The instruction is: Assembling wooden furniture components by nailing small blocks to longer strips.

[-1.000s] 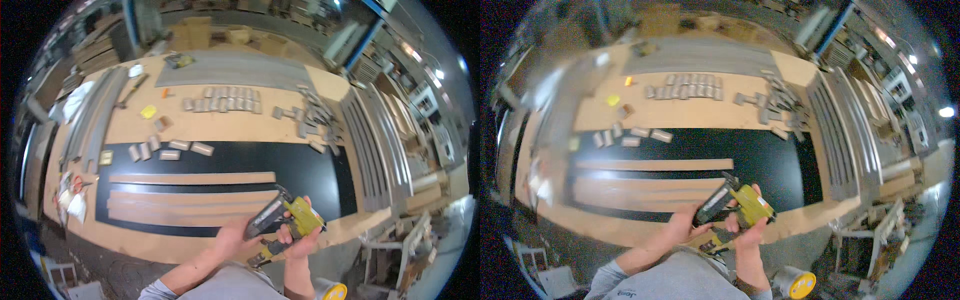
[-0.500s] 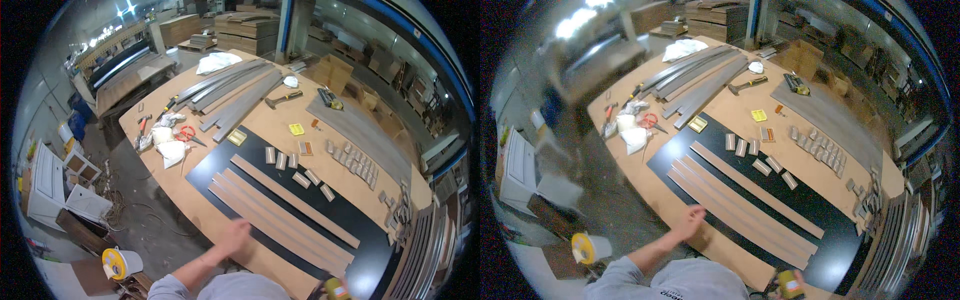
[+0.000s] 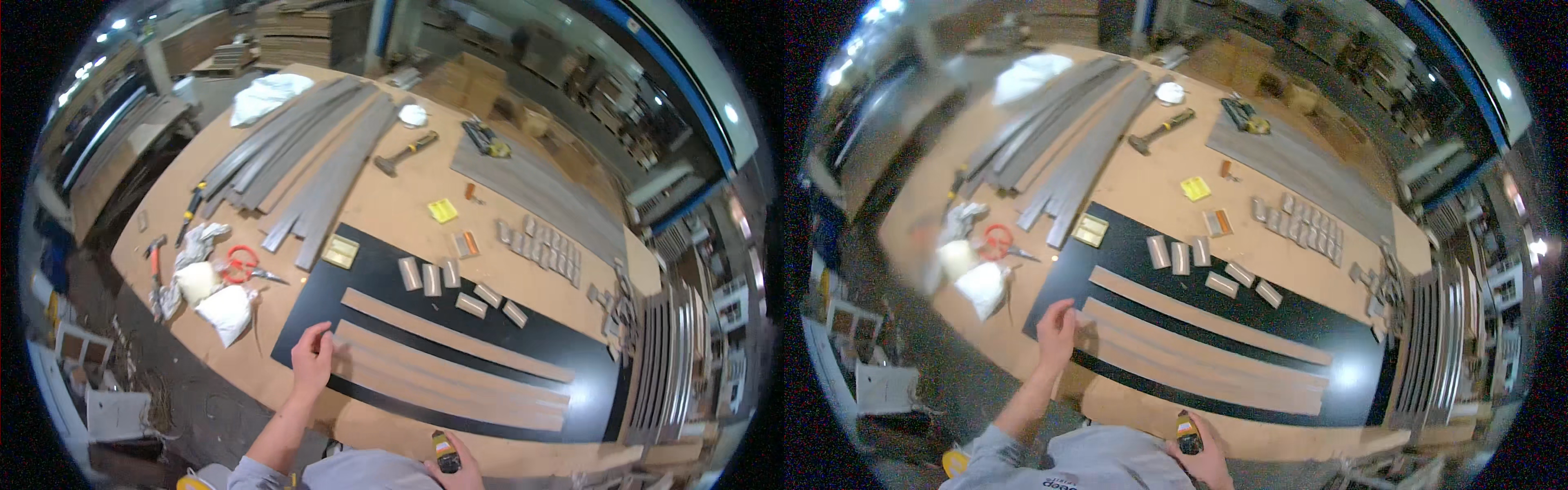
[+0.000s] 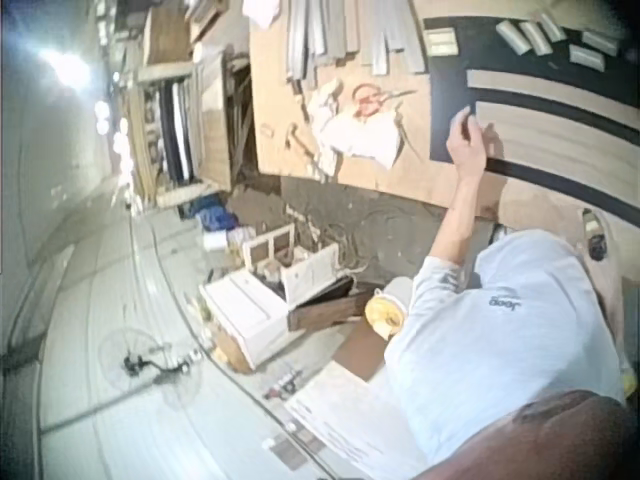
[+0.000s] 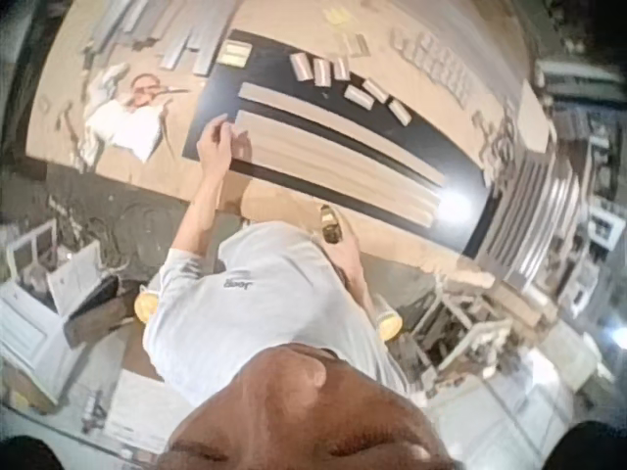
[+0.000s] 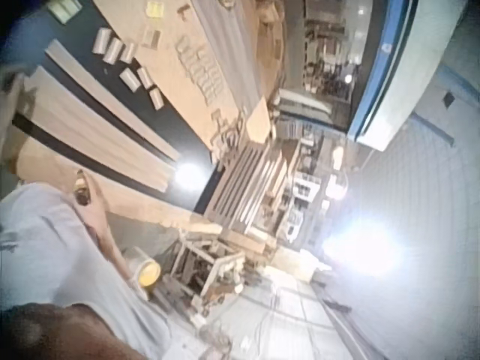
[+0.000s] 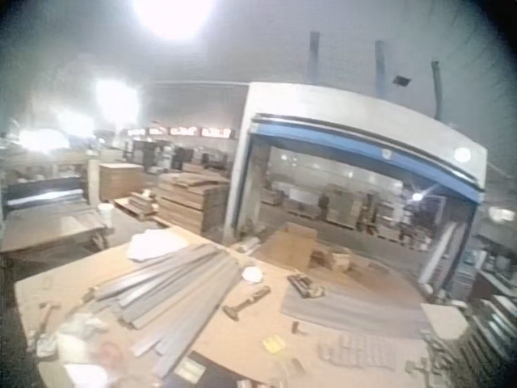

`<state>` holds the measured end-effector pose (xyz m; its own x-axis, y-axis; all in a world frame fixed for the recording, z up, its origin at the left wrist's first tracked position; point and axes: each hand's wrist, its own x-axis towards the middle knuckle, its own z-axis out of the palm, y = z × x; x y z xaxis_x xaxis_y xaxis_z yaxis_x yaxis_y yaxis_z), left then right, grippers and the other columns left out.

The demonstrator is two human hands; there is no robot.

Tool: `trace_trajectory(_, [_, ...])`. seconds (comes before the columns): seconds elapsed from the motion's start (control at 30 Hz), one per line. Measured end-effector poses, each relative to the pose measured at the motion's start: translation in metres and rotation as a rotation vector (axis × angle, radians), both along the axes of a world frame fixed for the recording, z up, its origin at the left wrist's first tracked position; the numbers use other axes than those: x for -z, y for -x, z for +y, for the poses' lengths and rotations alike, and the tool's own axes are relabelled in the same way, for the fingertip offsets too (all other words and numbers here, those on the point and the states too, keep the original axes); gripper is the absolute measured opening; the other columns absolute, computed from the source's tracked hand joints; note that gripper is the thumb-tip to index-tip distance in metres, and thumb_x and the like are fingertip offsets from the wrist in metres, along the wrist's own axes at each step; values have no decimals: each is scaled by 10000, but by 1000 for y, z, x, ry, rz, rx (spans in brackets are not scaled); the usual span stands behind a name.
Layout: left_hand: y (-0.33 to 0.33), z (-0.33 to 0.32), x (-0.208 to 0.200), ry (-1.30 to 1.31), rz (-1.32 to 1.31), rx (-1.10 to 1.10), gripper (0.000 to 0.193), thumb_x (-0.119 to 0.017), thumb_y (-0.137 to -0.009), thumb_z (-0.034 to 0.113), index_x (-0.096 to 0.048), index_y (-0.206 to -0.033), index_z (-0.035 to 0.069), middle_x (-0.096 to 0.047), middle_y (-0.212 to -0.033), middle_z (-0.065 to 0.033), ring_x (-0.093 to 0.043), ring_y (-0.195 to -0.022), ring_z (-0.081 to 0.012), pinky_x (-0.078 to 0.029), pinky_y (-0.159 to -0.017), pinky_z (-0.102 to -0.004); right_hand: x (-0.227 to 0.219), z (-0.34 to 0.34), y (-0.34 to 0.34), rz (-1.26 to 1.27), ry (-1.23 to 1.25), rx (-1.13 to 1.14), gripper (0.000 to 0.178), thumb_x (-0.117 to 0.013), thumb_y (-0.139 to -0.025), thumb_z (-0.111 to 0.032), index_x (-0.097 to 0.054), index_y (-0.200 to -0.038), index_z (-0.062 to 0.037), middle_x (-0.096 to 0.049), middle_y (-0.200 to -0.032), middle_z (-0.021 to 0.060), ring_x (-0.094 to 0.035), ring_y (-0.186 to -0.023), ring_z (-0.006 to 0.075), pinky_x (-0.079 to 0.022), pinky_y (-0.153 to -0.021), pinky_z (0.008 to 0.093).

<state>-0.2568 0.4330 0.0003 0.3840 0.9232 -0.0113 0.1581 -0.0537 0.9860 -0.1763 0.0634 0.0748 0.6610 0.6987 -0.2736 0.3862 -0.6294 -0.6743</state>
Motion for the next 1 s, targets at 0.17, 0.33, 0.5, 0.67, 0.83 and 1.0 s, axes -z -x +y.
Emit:
trace_trajectory(0.17, [-90, 33, -22, -188, 70, 353, 190, -683, -963, 110, -728, -1137, 48, -728, -980, -120, -704, -822, -240, -562, -742, -333, -3, 15, 8, 184, -9, 210, 825, -857, -850, -374, -464, -1524, -103, -595, -1452, 178, -577, -1358, 324, -468, -1146, 427])
trace_trajectory(0.33, [-181, 55, -15, -321, 65, 621, 162, -695, -940, 118, -722, -1086, 54, -711, -985, -123, -703, -930, -297, -564, -822, -386, -19, 28, 13, 199, 5, 182, 883, -871, -836, -403, -439, -1547, -109, -575, -1482, 179, -583, -1354, 331, -474, -1144, 421])
trace_trajectory(0.5, [-278, 67, 0, -633, 145, 839, 183, -666, -946, 137, -710, -1114, 79, -703, -1077, -122, -668, -1045, -336, -547, -901, -435, -22, 33, 10, 237, 28, 243, 894, -869, -840, -415, -429, -1566, -134, -568, -1490, 187, -592, -1342, 337, -482, -1129, 427])
trace_trajectory(0.67, [-368, 75, 4, -832, 377, 1003, 246, -671, -935, 142, -690, -1175, 94, -697, -1181, -117, -645, -1143, -331, -502, -990, -476, -23, 29, -7, 620, 286, 293, 938, -883, -804, -308, -391, -1597, -223, -559, -1487, 215, -575, -1351, 389, -464, -1128, 437])
trace_trajectory(0.83, [-403, 97, 30, -950, 465, 1204, 329, -678, -883, 146, -704, -1202, 221, -688, -1260, -12, -587, -1277, -244, -452, -1041, -547, 5, 4, 12, 501, 118, 250, 1000, -858, -782, -210, -326, -1628, -253, -539, -1510, 213, -530, -1393, 394, -437, -1147, 429])
trace_trajectory(1.0, [-390, 129, 33, -929, 528, 1183, 381, -726, -871, 214, -690, -1248, 251, -692, -1250, 4, -580, -1288, -241, -463, -1034, -547, 4, 19, 24, 423, -45, 427, 770, -867, -810, -190, -532, -1492, -61, -619, -1432, 195, -606, -1317, 359, -501, -1078, 418])
